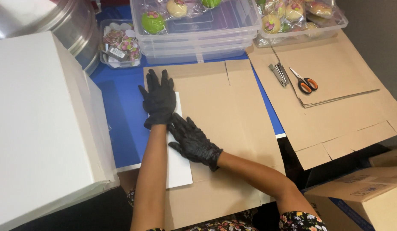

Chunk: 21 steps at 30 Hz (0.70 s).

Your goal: Assembling a cardboard pastry box from a flat template by folding flaps, using scissors to score edges, and placing an insert.

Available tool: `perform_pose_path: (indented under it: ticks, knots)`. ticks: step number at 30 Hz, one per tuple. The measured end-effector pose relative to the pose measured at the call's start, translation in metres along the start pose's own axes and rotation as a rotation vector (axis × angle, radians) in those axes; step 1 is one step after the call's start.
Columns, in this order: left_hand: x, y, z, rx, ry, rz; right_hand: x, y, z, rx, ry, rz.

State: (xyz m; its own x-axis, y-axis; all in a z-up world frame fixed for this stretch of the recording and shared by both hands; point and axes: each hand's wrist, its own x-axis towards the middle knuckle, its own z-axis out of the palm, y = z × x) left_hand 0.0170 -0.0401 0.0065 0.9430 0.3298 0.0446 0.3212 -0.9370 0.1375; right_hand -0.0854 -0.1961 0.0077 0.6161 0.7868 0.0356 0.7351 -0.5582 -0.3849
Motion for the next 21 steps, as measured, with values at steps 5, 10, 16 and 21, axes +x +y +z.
perform_pose_path:
  ticks: [5,10,16,21]
  knots:
    - [0.031,-0.031,0.057,-1.259,0.494,0.015,0.040,0.021,-0.001,-0.111,0.021,0.040]
    - [0.002,-0.047,0.025,-1.482,0.410,0.074,0.085,0.032,-0.010,-0.103,0.021,0.122]
    - [0.019,-0.024,0.013,-1.087,0.111,0.014,0.097,0.044,0.005,-0.269,0.058,0.099]
    - [0.006,-0.008,0.010,-0.182,0.111,0.184,0.098,0.049,0.008,-0.355,0.053,0.043]
